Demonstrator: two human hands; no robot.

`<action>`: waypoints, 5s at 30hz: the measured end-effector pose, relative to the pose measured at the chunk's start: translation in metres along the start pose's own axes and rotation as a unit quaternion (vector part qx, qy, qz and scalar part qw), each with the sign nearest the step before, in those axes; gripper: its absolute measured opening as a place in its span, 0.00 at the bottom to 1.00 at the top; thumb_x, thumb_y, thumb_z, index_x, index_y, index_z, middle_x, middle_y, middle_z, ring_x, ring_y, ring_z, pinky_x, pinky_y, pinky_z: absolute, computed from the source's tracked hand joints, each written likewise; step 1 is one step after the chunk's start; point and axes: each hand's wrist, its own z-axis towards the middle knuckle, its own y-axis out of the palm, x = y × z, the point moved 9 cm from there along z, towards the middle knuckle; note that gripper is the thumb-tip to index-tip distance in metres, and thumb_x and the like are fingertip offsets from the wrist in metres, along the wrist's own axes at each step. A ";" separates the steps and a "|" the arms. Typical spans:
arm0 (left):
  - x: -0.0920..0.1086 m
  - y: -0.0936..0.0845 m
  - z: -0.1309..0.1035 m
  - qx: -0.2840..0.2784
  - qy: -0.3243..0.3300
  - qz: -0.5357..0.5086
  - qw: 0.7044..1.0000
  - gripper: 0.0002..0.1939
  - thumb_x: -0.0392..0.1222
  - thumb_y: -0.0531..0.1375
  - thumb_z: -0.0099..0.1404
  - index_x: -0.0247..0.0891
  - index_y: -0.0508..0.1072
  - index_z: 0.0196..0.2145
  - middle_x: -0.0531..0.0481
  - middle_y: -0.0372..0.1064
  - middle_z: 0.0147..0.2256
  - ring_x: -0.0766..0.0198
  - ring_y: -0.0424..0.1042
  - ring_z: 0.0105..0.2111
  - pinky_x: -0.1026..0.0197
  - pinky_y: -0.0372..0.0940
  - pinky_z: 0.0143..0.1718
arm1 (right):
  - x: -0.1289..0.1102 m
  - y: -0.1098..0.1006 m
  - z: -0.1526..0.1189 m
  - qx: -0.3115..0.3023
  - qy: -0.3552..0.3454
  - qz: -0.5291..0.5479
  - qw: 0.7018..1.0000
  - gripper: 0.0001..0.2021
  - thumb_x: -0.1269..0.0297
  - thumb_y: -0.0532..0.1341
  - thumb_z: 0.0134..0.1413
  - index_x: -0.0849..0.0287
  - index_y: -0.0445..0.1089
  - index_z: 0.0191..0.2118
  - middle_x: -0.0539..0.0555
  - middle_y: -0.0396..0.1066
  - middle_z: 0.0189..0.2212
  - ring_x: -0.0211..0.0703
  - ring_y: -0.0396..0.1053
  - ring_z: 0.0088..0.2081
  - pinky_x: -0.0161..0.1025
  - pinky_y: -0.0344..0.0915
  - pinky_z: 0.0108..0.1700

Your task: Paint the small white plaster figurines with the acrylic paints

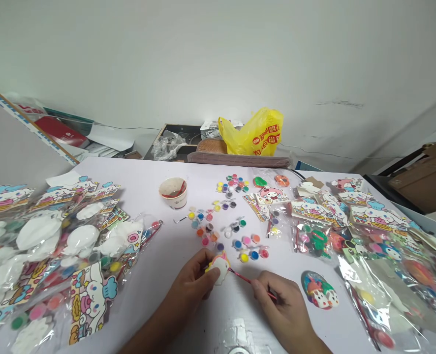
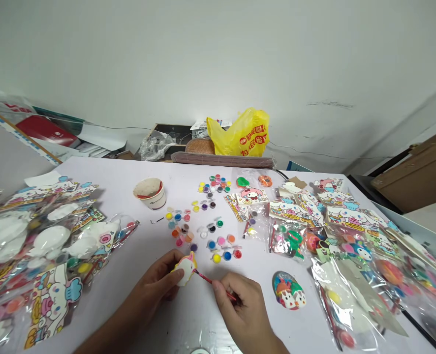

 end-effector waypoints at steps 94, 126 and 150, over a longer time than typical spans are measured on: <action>0.001 0.002 -0.001 -0.003 -0.006 -0.012 1.000 0.15 0.51 0.62 0.60 0.38 0.64 0.31 0.59 0.53 0.23 0.71 0.45 0.21 0.64 0.41 0.23 | -0.021 0.004 -0.001 -0.039 -0.105 -0.026 0.993 0.18 0.68 0.55 0.62 0.58 0.53 0.21 0.44 0.53 0.16 0.32 0.53 0.19 0.30 0.51 0.22; 0.003 0.003 -0.001 -0.004 -0.006 -0.002 1.000 0.13 0.49 0.61 0.61 0.38 0.64 0.31 0.59 0.54 0.24 0.70 0.45 0.22 0.63 0.42 0.24 | -0.018 0.002 -0.002 -0.031 -0.081 -0.032 0.996 0.19 0.66 0.54 0.64 0.58 0.54 0.20 0.46 0.54 0.16 0.33 0.53 0.19 0.31 0.51 0.22; 0.002 0.002 0.000 -0.010 0.005 -0.008 1.000 0.13 0.49 0.61 0.61 0.38 0.64 0.31 0.59 0.53 0.24 0.70 0.45 0.22 0.64 0.42 0.23 | -0.023 0.003 -0.003 -0.036 -0.109 -0.034 0.993 0.18 0.68 0.54 0.62 0.58 0.53 0.20 0.45 0.54 0.16 0.32 0.54 0.18 0.30 0.52 0.22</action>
